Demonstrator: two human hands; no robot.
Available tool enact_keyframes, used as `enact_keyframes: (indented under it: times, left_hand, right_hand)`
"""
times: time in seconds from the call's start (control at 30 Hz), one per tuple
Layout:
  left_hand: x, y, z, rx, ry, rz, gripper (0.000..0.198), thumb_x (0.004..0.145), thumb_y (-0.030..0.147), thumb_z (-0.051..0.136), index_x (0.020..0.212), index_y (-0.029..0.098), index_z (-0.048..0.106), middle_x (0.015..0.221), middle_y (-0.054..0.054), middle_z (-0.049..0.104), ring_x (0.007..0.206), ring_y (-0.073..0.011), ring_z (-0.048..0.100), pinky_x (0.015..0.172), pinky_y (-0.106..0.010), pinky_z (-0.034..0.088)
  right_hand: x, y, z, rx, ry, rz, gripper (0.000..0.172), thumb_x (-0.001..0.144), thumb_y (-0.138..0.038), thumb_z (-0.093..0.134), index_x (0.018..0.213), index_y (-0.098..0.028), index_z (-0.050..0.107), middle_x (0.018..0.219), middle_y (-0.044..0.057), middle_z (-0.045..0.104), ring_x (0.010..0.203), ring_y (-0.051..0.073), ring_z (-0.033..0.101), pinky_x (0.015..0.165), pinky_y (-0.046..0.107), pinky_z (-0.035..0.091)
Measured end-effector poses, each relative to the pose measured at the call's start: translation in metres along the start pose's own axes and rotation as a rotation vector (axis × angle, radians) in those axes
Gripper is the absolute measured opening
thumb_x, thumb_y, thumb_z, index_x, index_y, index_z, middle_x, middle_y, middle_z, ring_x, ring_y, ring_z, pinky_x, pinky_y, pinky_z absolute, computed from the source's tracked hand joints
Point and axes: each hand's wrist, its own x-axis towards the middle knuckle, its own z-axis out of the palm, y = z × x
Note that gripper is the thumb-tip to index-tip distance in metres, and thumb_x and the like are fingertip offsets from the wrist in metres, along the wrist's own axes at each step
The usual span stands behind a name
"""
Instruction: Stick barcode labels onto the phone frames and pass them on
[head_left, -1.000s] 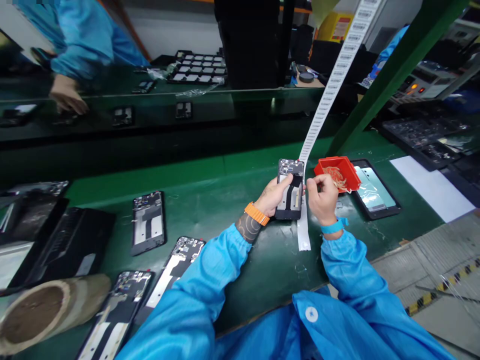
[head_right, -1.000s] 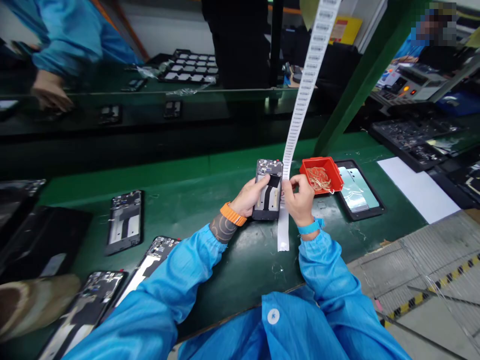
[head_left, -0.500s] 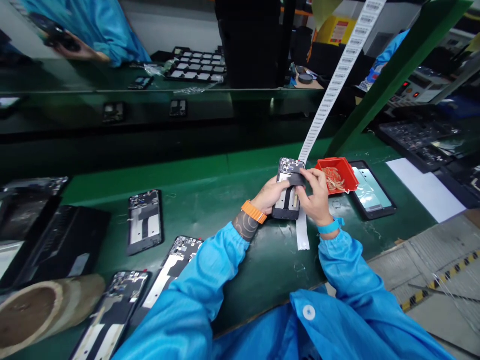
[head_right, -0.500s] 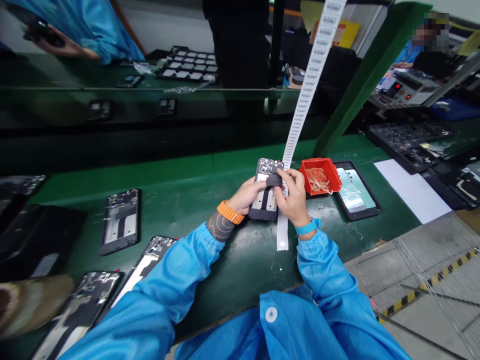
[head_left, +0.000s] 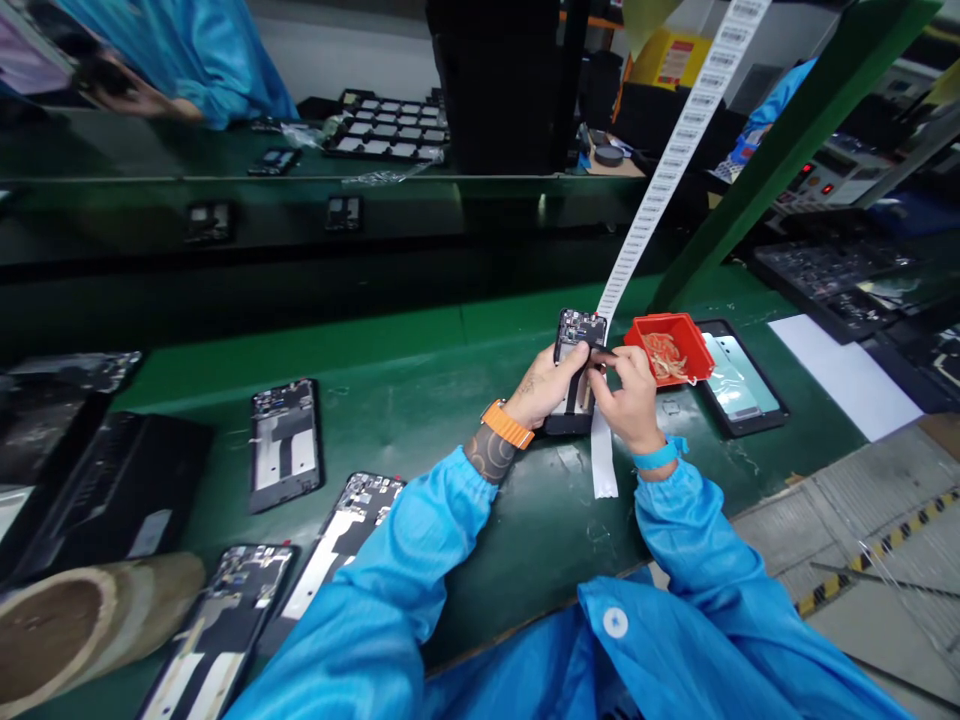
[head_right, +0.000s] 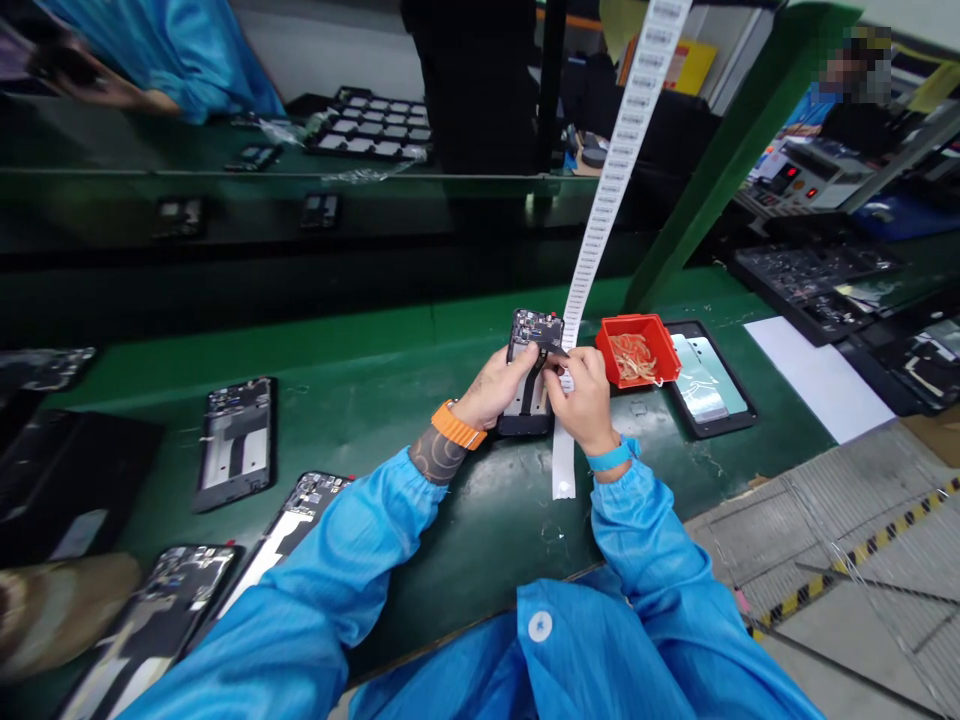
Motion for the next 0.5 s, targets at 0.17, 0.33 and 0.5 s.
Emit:
enact_keyframes:
  times: [0.17, 0.33, 0.5]
  left_hand:
    - [0.000, 0.001, -0.004, 0.187, -0.045, 0.126, 0.048, 0.094, 0.056, 0.059, 0.110, 0.012, 0.070, 0.104, -0.008, 0.074, 0.100, -0.0234, 0.066, 0.088, -0.030, 0.051]
    - [-0.002, 0.003, -0.002, 0.142, -0.064, 0.057, 0.048, 0.098, 0.055, 0.053, 0.106, 0.012, 0.074, 0.099, -0.009, 0.075, 0.105, -0.0255, 0.066, 0.093, -0.030, 0.051]
    - [0.007, 0.001, -0.006, -0.238, 0.107, -0.247, 0.075, 0.094, 0.076, 0.036, 0.094, 0.011, 0.074, 0.075, -0.010, 0.071, 0.068, -0.0207, 0.068, 0.064, -0.029, 0.055]
  right_hand:
    - [0.003, 0.003, -0.006, 0.059, -0.061, 0.056, 0.005, 0.090, -0.024, 0.062, 0.086, -0.021, 0.064, 0.087, 0.005, 0.062, 0.083, 0.023, 0.060, 0.075, 0.038, 0.051]
    - [0.005, 0.011, -0.007, 0.030, -0.159, 0.114, 0.009, 0.093, -0.026, 0.058, 0.085, -0.022, 0.059, 0.083, 0.005, 0.060, 0.079, 0.023, 0.057, 0.072, 0.038, 0.048]
    - [0.008, -0.004, -0.016, 0.075, -0.321, -0.013, 0.014, 0.095, -0.021, 0.052, 0.081, -0.024, 0.052, 0.083, 0.005, 0.058, 0.085, 0.024, 0.056, 0.081, 0.042, 0.048]
